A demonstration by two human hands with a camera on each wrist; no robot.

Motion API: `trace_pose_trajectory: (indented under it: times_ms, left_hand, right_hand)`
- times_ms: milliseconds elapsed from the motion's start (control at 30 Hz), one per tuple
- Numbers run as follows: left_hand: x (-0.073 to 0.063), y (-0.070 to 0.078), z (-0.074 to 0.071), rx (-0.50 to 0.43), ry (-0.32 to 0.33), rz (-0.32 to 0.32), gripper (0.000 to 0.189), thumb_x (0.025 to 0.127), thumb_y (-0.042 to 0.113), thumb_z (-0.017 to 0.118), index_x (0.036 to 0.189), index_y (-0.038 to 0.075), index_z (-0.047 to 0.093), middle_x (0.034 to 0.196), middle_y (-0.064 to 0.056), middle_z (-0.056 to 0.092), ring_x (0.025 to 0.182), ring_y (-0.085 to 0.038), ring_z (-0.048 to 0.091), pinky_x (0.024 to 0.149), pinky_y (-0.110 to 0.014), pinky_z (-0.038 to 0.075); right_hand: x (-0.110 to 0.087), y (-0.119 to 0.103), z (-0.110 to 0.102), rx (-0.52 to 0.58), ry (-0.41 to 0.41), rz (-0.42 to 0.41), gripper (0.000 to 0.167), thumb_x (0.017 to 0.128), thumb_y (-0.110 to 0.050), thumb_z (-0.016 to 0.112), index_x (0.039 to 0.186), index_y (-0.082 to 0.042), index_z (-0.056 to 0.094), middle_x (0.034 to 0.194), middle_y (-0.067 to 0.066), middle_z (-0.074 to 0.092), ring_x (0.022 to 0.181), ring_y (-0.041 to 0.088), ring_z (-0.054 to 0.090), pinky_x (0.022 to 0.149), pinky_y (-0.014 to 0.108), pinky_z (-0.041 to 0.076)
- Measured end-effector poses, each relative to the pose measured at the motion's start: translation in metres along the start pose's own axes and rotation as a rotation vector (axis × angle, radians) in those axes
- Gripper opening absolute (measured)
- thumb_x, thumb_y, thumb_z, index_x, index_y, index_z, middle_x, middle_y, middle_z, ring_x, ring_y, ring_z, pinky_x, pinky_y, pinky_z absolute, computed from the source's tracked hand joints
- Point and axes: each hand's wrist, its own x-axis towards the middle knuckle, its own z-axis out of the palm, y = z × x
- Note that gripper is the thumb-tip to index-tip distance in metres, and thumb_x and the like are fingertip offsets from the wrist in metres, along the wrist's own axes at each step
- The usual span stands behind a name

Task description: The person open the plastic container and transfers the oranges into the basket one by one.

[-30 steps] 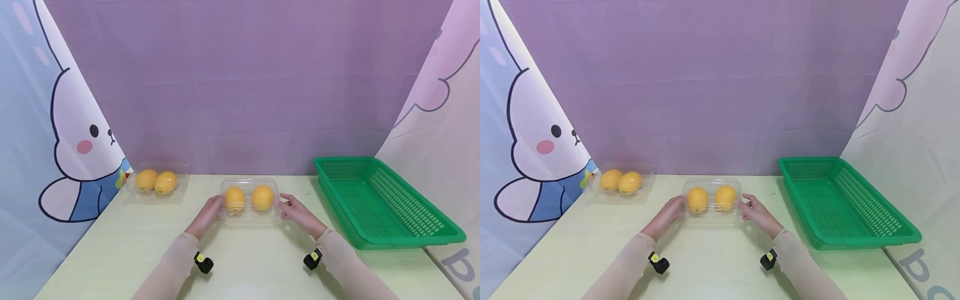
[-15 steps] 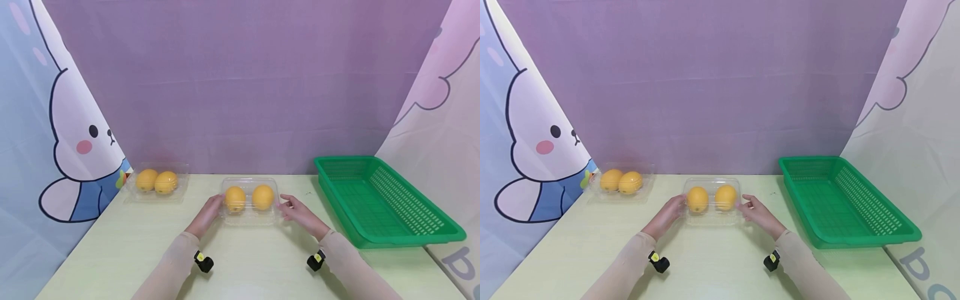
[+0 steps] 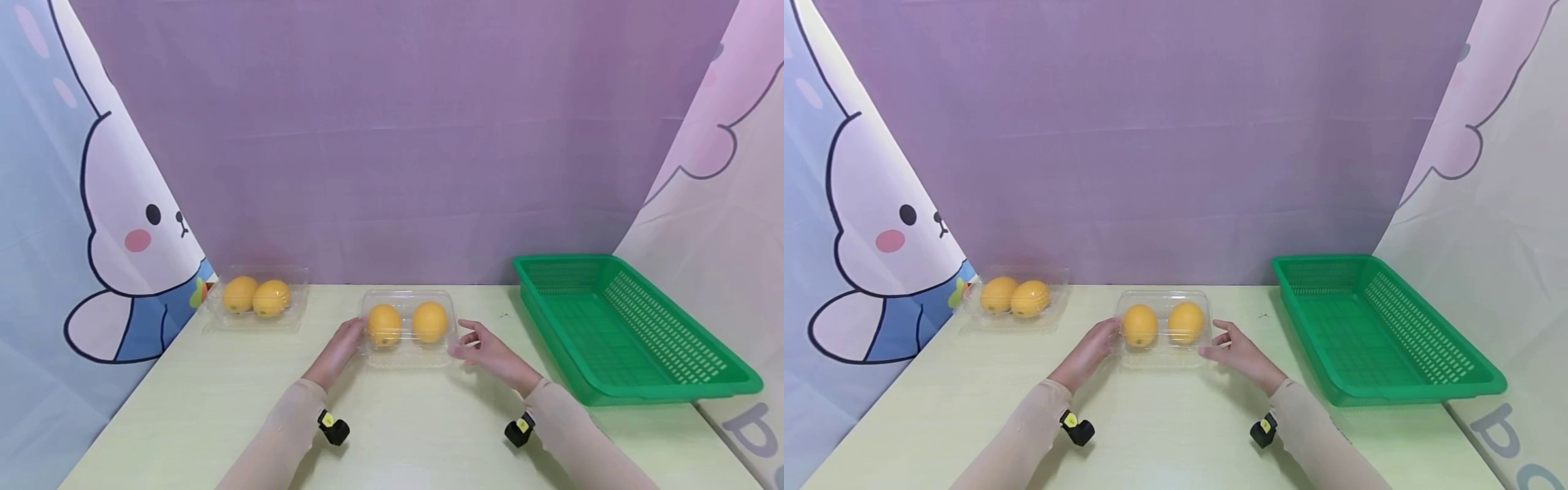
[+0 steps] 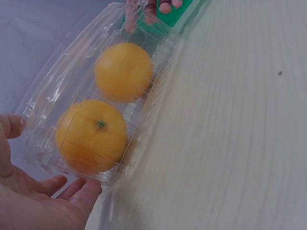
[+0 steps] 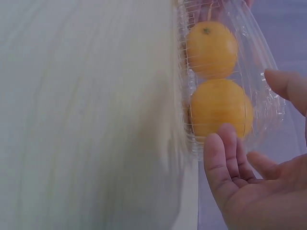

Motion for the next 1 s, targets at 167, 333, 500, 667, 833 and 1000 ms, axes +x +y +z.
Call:
trace_pose_trajectory:
  times_ms: [167,333,500,667,833,1000]
  left_hand:
    - [0.0012,-0.0009,0.0006,0.007,0.003,0.007,0.075,0.105,0.050,0.044,0.154,-0.003,0.024,0.155,-0.025,0.032,0.142,-0.041,0.031,0.117,-0.053,0.026]
    - [0.0027,-0.0003,0.0021,-0.020,0.015,0.014,0.078,0.104,0.047,0.048,0.157,0.000,0.015,0.154,-0.030,0.030,0.142,-0.043,0.032,0.116,-0.053,0.027]
    - [0.0039,0.0013,0.0016,-0.047,0.017,0.021,0.076,0.104,0.042,0.049,0.157,0.000,0.015,0.152,-0.033,0.032,0.140,-0.046,0.033,0.116,-0.054,0.029]
    - [0.0028,0.0023,-0.0002,-0.035,0.002,0.015,0.075,0.105,0.042,0.048,0.157,0.001,0.014,0.154,-0.032,0.029,0.142,-0.045,0.030,0.117,-0.054,0.026]
    - [0.0032,0.0018,-0.0007,-0.035,-0.005,0.016,0.075,0.105,0.042,0.047,0.157,0.000,0.013,0.154,-0.032,0.028,0.142,-0.045,0.030,0.117,-0.054,0.025]
    - [0.0041,0.0009,-0.0021,-0.034,0.001,0.024,0.077,0.104,0.043,0.049,0.157,-0.001,0.015,0.154,-0.032,0.029,0.142,-0.045,0.031,0.117,-0.052,0.026]
  right_hand:
    - [-0.0020,0.0003,0.0005,-0.003,0.012,-0.020,0.082,0.091,-0.027,0.076,0.153,-0.001,0.029,0.117,0.015,0.053,0.098,0.023,0.056,0.083,0.034,0.050]
    - [-0.0045,-0.0002,0.0012,0.038,-0.002,-0.068,0.070,0.096,-0.018,0.069,0.149,0.004,0.030,0.113,0.015,0.057,0.098,0.030,0.059,0.084,0.039,0.053]
    - [-0.0051,0.0012,0.0000,0.049,-0.039,-0.117,0.049,0.099,-0.013,0.063,0.136,0.011,0.041,0.106,0.014,0.060,0.096,0.033,0.059,0.083,0.040,0.055]
    - [-0.0039,0.0023,-0.0005,0.050,-0.065,-0.135,0.040,0.101,-0.014,0.059,0.127,0.014,0.047,0.102,0.018,0.059,0.091,0.024,0.058,0.082,0.035,0.055]
    - [-0.0015,0.0053,0.0001,0.046,-0.065,-0.146,0.034,0.103,-0.011,0.054,0.125,0.014,0.047,0.100,0.019,0.060,0.090,0.021,0.058,0.083,0.034,0.054]
    - [-0.0017,0.0055,0.0008,0.054,-0.071,-0.152,0.032,0.104,-0.010,0.049,0.124,0.015,0.047,0.094,0.011,0.060,0.088,0.019,0.058,0.083,0.035,0.054]
